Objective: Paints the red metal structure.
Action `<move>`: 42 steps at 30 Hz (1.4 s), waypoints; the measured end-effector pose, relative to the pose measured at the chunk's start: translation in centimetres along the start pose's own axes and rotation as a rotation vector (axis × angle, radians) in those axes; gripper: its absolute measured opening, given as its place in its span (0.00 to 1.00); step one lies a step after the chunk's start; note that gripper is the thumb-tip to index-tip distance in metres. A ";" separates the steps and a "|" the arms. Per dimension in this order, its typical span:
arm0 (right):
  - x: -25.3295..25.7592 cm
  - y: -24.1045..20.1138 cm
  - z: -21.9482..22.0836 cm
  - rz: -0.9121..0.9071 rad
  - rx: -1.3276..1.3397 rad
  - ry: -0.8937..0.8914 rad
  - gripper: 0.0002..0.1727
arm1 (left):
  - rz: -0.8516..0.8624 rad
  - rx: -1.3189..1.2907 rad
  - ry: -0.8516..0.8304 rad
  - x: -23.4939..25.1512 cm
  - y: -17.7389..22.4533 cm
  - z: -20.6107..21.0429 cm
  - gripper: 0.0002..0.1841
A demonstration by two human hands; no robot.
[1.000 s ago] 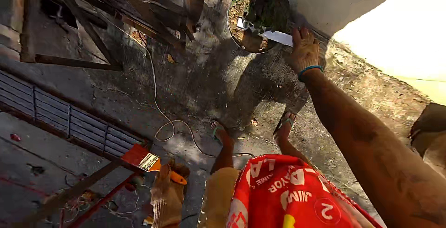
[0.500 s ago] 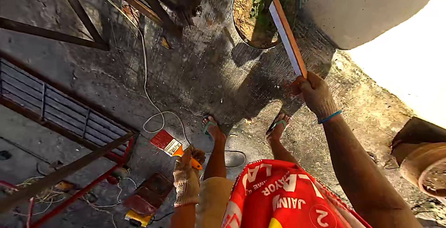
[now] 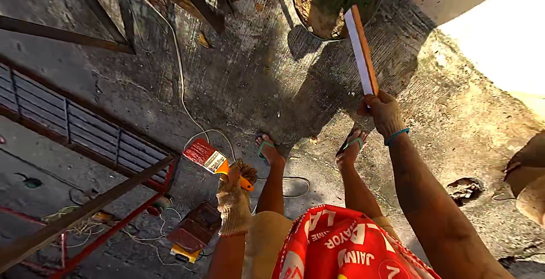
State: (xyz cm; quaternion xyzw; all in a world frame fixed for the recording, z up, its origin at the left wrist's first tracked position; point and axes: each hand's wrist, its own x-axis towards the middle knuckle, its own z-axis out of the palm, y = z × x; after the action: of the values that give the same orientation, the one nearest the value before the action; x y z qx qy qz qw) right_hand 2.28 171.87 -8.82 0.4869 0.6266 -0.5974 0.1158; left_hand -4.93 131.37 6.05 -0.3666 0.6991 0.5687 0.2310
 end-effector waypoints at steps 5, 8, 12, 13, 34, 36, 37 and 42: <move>-5.5 -2.6 -0.8 0.164 0.502 -0.274 0.23 | 0.013 0.032 0.011 -0.4 0.9 2.7 0.18; -7.3 -3.6 -0.3 0.145 0.340 -0.216 0.34 | 0.075 0.011 -0.036 -0.1 2.5 5.7 0.19; -8.9 -6.1 -1.0 -0.092 -0.263 0.025 0.32 | 0.100 -0.072 -0.102 -0.8 4.7 7.8 0.19; -9.2 -7.8 -1.1 -0.219 -0.372 0.101 0.33 | 0.139 -0.080 -0.147 -0.6 4.3 7.3 0.19; -29.5 -21.8 6.9 0.241 0.109 -1.017 0.24 | 0.433 -0.154 -0.190 -1.0 26.0 1.8 0.22; -33.5 -25.7 8.2 0.248 0.007 -1.053 0.22 | 0.429 -0.170 -0.292 -3.8 29.0 -0.3 0.21; -34.8 -27.8 8.9 0.216 -0.031 -1.025 0.21 | 0.438 -0.220 -0.331 -5.1 31.0 -0.9 0.18; -39.0 -36.8 15.5 -0.230 -0.234 -0.570 0.25 | 0.412 -0.337 -0.337 -12.8 36.7 -2.7 0.14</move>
State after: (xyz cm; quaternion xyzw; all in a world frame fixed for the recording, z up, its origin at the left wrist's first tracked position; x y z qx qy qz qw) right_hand -12.57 147.06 38.96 0.2096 0.6842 -0.6427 0.2735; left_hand -25.12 135.09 39.13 -0.1508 0.6066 0.7641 0.1596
